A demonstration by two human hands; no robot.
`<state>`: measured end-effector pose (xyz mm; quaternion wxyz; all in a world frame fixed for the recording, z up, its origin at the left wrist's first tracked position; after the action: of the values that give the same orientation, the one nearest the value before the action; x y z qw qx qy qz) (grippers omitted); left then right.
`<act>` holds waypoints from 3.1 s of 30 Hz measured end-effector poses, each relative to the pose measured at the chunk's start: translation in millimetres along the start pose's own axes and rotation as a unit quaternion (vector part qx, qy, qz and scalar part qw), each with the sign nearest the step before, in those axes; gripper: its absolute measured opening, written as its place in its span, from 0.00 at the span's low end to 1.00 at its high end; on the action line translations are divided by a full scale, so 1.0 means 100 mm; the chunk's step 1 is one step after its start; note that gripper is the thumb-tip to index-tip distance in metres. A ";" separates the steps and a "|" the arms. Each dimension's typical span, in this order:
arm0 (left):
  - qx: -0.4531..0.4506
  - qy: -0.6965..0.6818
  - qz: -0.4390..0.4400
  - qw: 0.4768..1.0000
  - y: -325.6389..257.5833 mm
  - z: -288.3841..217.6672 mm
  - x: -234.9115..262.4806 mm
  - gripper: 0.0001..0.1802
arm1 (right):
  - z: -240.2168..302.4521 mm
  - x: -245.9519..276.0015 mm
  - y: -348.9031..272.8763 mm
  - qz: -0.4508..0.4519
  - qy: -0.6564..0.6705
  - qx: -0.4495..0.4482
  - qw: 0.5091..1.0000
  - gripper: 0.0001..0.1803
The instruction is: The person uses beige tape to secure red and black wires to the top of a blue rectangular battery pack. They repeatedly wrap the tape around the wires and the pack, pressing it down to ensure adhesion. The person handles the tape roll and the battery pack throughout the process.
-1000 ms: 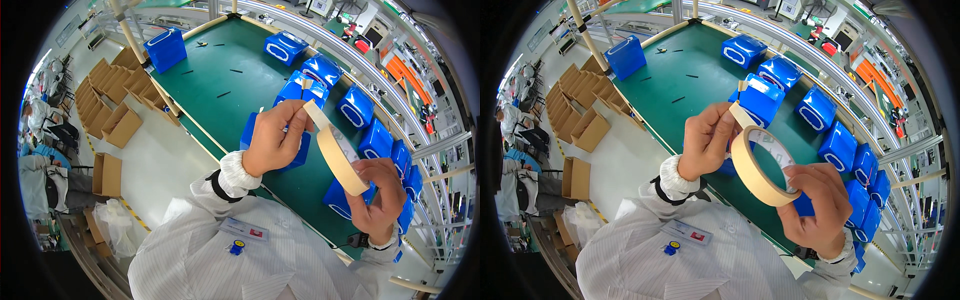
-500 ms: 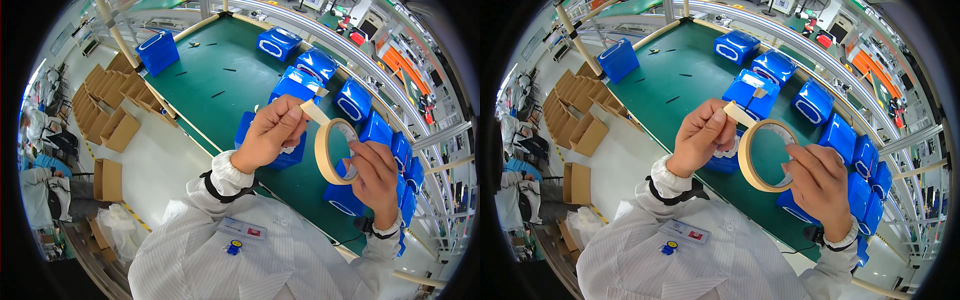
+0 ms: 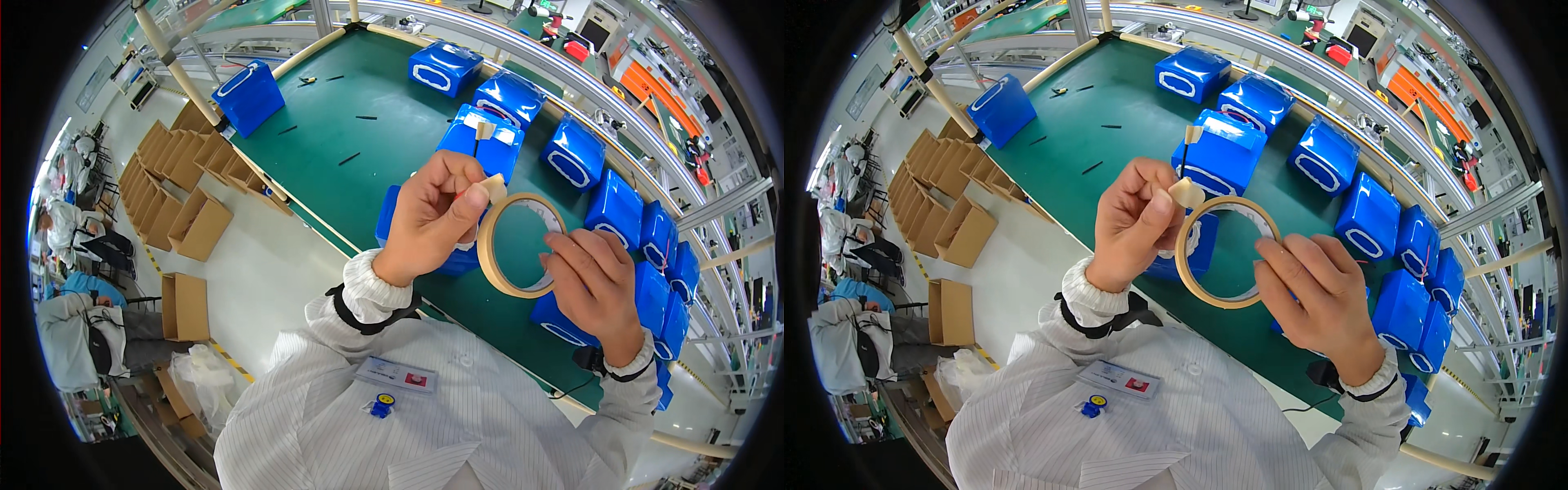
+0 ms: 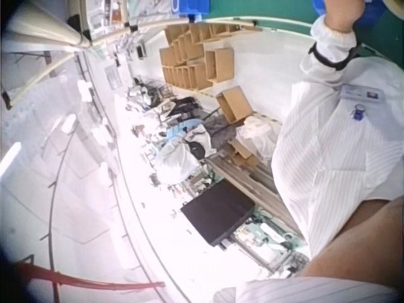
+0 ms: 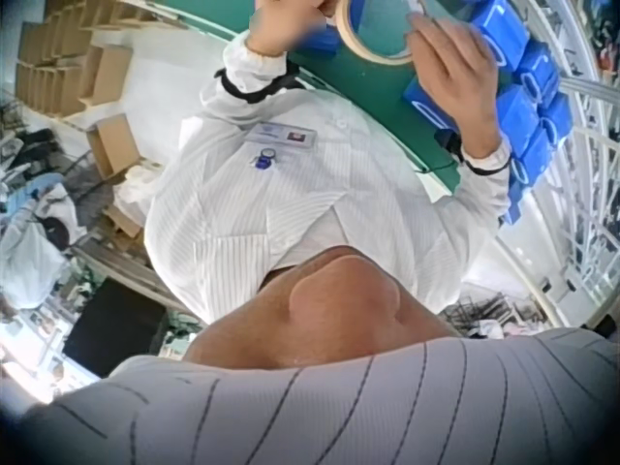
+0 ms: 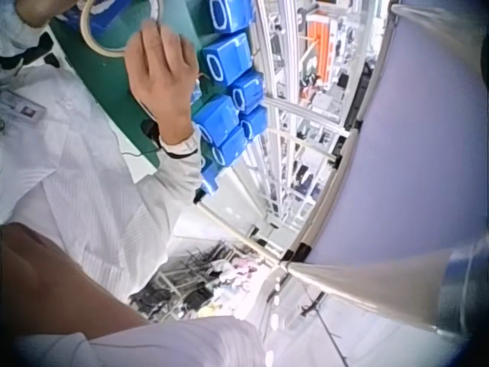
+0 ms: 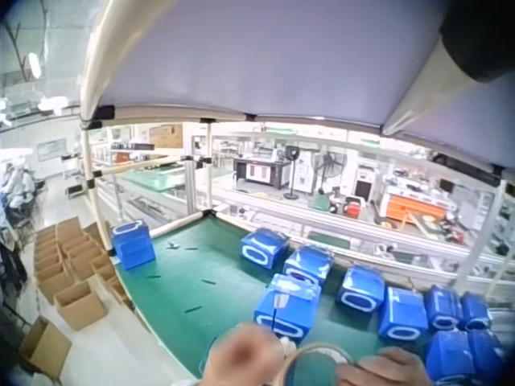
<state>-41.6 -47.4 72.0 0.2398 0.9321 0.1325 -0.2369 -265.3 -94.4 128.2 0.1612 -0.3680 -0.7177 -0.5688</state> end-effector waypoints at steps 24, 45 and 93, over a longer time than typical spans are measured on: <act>0.080 -0.076 0.045 0.993 0.07 -0.01 -0.03 0.13 | 0.08 0.09 0.31 0.003 0.278 -0.194 0.941 0.11; 0.008 0.084 0.080 0.993 -0.06 -0.12 -0.12 0.11 | -0.09 -0.05 0.68 0.011 0.065 -0.001 0.998 0.09; -0.043 0.151 0.066 0.985 -0.01 -0.31 0.03 0.12 | -0.15 -0.30 0.43 -0.011 0.512 -0.373 0.774 0.23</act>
<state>-27.3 -30.3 94.1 0.2719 0.9527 0.1155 -0.0708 -217.0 -115.1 143.0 0.3487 -0.0457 -0.2647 -0.8979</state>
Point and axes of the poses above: each hand's wrist, its own y-axis towards the middle knuckle, its own x-axis out of the back of the hand, z = x × y, the point moved 1 cm from there along y, towards the middle knuckle, and after that the axes turned 11 degrees about -z, right-handed, at the moved point
